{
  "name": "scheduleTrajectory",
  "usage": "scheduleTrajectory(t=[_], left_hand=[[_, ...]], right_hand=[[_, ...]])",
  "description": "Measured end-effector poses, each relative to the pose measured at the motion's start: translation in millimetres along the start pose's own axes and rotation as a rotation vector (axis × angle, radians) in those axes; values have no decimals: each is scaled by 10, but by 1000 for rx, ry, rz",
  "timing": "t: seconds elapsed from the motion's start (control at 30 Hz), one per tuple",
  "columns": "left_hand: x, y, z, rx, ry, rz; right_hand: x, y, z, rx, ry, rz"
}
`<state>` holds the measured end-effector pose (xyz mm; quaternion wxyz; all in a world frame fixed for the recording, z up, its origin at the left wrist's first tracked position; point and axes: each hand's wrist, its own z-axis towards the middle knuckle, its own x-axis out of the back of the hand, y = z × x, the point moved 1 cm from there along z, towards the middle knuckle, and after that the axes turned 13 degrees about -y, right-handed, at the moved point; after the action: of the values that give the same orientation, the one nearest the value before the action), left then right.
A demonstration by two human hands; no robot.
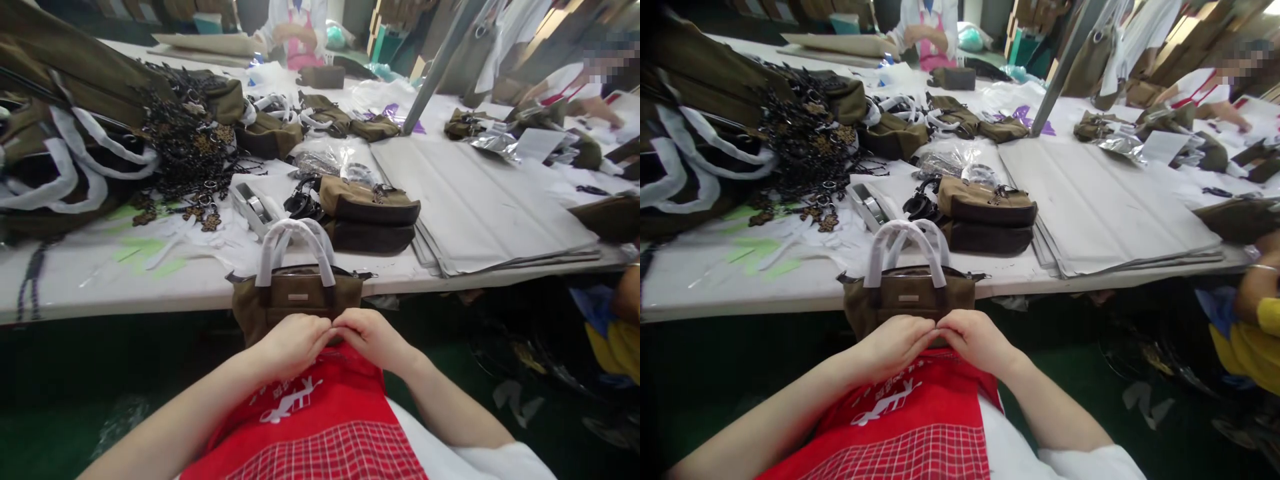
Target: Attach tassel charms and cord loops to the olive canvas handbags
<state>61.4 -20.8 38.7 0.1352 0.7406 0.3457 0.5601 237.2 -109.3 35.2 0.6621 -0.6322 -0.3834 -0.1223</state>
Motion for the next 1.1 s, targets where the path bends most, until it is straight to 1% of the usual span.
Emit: scheduleTrajectory(t=[0.1,0.2,0.33,0.43,0.5,0.57,0.6,0.67,0.73,0.77,0.83,0.87,0.93,0.97,1.03,1.1], left_hand=[[-8,7,88,4,52,-23],[-64,-22,100,39,112,-54],[-192,-61,-8,132,158,-78],[-305,-97,-149,181,216,-123],[-364,-153,-240,195,292,-184],[-382,-233,-328,187,418,-296],[-375,-275,-376,172,498,-364],[-347,-354,-480,147,657,-496],[-330,-416,-579,164,767,-591],[-333,-439,-620,184,795,-619],[-363,-471,-686,215,811,-634],[-386,-482,-714,216,806,-616],[-437,-506,-775,215,789,-553],[-460,-523,-812,221,784,-524],[-500,-572,-903,253,787,-496],[-534,-636,-1013,304,811,-504]], right_hand=[[21,31,-22,-16,-13,82],[-9,39,24,-14,-48,144],[-141,-3,141,-40,-100,125],[-274,-58,225,-49,-161,219],[-327,-66,285,-56,-187,283],[-288,-74,374,-41,-182,256],[-221,-97,435,-21,-159,211],[-3,-214,615,51,-75,96],[267,-431,902,165,45,-1],[392,-565,1096,233,93,-21],[578,-834,1585,334,172,18],[627,-953,1873,357,179,51],[635,-1127,2499,340,130,91],[599,-1174,2810,300,84,86],[468,-1175,3361,130,-6,-37],[291,-1071,3745,47,-83,-118]])
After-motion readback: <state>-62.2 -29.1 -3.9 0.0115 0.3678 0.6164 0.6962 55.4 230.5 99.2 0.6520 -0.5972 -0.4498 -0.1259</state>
